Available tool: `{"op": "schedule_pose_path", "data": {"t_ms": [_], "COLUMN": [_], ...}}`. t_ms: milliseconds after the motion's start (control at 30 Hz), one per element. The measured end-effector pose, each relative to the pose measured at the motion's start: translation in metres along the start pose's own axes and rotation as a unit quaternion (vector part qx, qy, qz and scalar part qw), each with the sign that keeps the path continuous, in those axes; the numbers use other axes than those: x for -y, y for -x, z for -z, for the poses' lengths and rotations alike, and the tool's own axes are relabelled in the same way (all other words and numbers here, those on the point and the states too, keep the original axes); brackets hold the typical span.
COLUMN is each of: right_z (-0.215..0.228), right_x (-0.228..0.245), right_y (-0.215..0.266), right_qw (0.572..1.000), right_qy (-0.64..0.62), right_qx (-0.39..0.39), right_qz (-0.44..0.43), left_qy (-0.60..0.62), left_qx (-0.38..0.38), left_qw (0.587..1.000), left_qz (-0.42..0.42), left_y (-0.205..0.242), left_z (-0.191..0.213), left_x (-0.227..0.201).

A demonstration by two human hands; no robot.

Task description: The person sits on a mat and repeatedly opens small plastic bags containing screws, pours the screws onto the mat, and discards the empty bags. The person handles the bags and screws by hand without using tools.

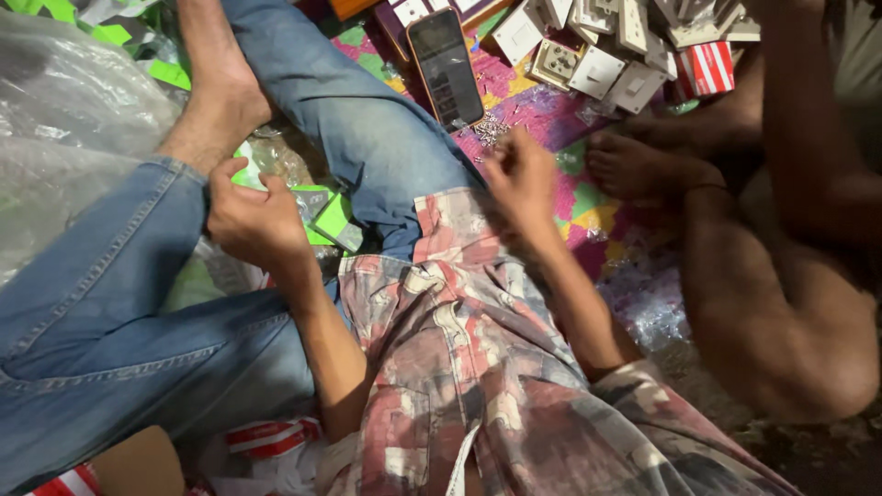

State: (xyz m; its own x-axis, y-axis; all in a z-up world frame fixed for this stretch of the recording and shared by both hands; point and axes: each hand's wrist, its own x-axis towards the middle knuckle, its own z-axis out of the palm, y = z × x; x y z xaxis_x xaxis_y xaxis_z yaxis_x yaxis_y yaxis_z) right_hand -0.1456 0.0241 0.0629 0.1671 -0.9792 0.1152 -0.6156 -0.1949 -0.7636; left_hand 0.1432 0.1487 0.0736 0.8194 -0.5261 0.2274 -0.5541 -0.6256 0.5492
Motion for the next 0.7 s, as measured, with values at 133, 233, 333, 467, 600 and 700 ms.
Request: {"op": "schedule_pose_path", "data": {"t_ms": [133,233,333,467,600,700], "right_z": [0.047,0.074,0.080,0.070,0.059,0.062], "right_x": [-0.086,-0.139,-0.173,-0.191,-0.194,-0.193], "right_y": [-0.010,-0.030,-0.053,-0.074,-0.080,-0.082], "right_qw": [0.993,0.979,0.967,0.932,0.930,0.943], "right_qy": [0.063,0.158,0.221,0.346,0.340,0.297], "right_qx": [-0.088,-0.130,-0.128,-0.068,-0.093,-0.080], "right_qz": [0.057,0.004,0.007,-0.080,-0.101,-0.129], "left_qy": [0.037,0.020,0.149,0.198,0.244,0.278], "left_qx": [-0.026,-0.017,0.019,0.051,0.068,0.095], "left_qw": [0.996,0.989,0.975,0.970,0.961,0.952], "left_qz": [-0.072,-0.147,-0.161,-0.134,-0.105,-0.083], "left_y": [-0.006,-0.007,-0.008,-0.004,0.001,0.003], "left_z": [-0.002,-0.004,-0.012,-0.021,-0.024,-0.026], "left_x": [-0.013,-0.019,-0.023,-0.027,-0.032,-0.041]}}
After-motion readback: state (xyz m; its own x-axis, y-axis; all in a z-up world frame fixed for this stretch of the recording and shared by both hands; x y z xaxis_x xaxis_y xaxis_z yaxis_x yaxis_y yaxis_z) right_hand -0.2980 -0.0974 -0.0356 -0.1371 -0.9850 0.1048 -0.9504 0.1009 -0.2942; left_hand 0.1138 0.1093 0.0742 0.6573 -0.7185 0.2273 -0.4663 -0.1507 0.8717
